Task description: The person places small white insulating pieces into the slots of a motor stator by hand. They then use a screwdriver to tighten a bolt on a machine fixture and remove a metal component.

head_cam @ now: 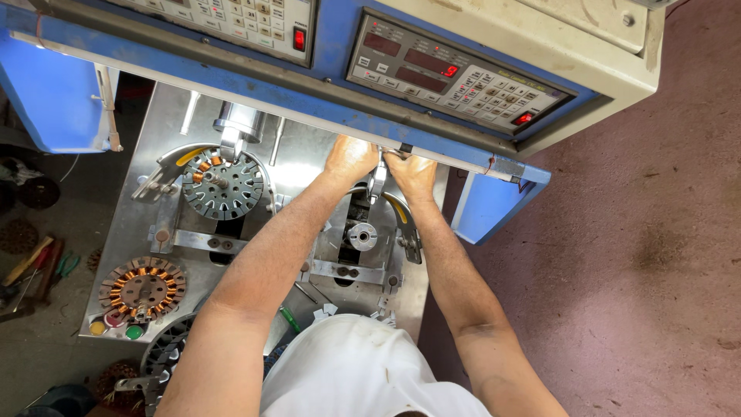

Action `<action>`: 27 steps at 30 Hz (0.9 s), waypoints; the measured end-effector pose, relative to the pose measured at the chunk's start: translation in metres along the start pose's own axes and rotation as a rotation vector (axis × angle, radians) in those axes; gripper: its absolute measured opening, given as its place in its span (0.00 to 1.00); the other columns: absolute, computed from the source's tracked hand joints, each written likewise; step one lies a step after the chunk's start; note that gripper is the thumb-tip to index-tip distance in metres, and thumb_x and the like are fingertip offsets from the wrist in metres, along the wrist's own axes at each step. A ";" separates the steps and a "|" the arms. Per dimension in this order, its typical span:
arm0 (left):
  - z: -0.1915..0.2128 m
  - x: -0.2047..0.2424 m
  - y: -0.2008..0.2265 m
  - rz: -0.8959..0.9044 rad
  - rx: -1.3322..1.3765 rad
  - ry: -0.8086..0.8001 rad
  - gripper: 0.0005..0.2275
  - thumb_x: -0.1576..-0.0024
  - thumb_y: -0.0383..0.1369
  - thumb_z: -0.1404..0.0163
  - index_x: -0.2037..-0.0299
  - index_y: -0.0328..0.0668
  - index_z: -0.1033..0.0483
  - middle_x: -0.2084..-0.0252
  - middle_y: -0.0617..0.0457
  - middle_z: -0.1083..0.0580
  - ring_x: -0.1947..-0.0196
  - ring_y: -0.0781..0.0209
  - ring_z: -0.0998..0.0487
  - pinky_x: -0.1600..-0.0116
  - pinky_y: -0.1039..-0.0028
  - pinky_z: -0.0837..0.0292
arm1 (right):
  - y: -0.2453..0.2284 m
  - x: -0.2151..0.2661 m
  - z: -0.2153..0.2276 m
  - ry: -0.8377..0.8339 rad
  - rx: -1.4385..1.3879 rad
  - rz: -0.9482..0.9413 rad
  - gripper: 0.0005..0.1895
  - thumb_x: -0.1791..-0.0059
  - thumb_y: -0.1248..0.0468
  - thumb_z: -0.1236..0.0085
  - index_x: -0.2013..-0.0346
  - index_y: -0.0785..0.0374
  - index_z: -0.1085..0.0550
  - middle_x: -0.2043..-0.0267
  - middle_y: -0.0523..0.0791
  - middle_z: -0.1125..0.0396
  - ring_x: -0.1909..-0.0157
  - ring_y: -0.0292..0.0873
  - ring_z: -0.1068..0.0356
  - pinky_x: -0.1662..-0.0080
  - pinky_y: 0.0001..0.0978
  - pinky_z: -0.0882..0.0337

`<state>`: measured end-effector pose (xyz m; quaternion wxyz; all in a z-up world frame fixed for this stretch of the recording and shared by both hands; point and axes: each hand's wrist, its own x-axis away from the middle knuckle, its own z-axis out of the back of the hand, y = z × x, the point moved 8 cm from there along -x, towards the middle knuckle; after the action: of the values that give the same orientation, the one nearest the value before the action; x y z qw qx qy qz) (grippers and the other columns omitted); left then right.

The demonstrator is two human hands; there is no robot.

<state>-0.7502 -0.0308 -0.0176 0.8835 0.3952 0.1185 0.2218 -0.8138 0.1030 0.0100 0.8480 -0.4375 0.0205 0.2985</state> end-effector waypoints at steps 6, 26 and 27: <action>-0.002 -0.003 -0.003 0.015 0.009 -0.014 0.10 0.42 0.29 0.54 0.57 0.33 0.21 0.57 0.33 0.22 0.54 0.35 0.21 0.49 0.51 0.25 | -0.001 -0.001 -0.003 -0.016 0.026 -0.028 0.18 0.56 0.55 0.31 0.62 0.66 0.21 0.67 0.51 0.24 0.65 0.51 0.23 0.59 0.43 0.24; 0.002 -0.003 -0.002 -0.016 0.042 0.003 0.10 0.43 0.26 0.54 0.56 0.30 0.21 0.58 0.33 0.22 0.55 0.35 0.21 0.50 0.52 0.25 | -0.005 -0.001 -0.001 0.035 0.063 0.061 0.15 0.55 0.56 0.33 0.63 0.65 0.20 0.70 0.49 0.25 0.69 0.51 0.25 0.62 0.44 0.25; 0.000 -0.002 -0.002 -0.016 0.027 -0.007 0.10 0.43 0.26 0.54 0.56 0.31 0.21 0.58 0.33 0.22 0.55 0.35 0.21 0.50 0.52 0.25 | -0.005 -0.001 -0.001 0.041 0.098 0.079 0.13 0.55 0.57 0.33 0.64 0.65 0.20 0.70 0.49 0.25 0.69 0.52 0.25 0.61 0.44 0.25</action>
<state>-0.7510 -0.0333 -0.0191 0.8802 0.4069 0.1216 0.2118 -0.8117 0.0993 0.0135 0.8553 -0.4003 0.0696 0.3216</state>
